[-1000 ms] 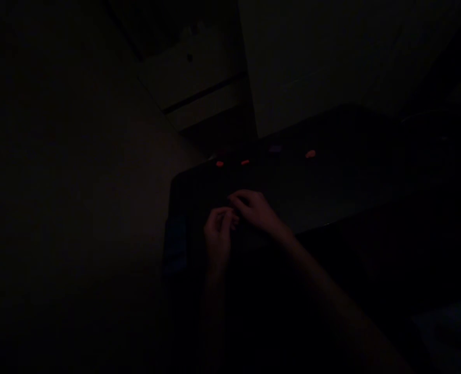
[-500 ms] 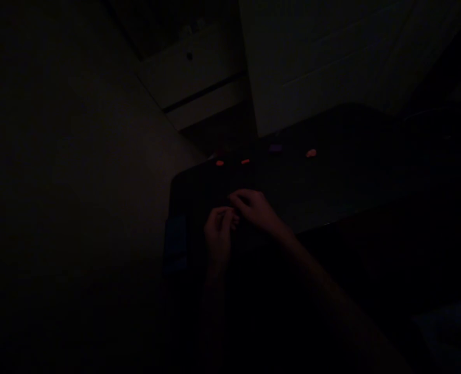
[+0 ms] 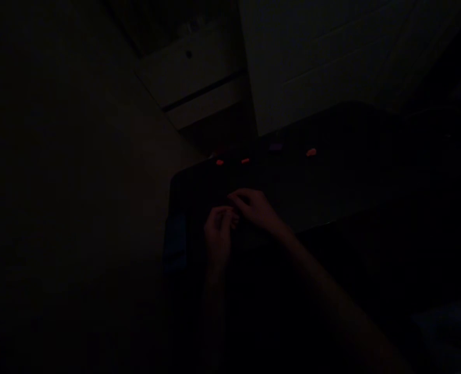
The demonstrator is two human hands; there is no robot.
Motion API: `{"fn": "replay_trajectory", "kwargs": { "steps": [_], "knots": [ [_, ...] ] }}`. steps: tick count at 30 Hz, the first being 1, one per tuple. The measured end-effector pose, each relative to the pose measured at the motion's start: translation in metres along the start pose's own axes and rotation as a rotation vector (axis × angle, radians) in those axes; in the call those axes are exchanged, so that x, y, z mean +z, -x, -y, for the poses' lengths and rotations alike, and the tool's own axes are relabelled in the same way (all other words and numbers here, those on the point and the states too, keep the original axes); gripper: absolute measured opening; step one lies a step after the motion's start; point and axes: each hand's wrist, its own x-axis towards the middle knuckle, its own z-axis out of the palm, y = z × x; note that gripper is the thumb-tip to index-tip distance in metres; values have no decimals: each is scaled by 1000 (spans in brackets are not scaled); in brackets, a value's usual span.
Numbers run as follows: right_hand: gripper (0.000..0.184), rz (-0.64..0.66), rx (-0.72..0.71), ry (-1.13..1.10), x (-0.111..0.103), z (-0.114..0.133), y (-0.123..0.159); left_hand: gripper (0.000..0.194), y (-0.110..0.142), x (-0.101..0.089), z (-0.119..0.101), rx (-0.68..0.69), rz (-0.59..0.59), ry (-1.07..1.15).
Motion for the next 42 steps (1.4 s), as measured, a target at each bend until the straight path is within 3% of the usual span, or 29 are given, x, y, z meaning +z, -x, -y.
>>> {"fn": "replay_trajectory", "kwargs": {
  "steps": [42],
  "knots": [
    [23,-9,-15,21,-2,2,0,11,1,0,0,3,16,5]
  ]
}}
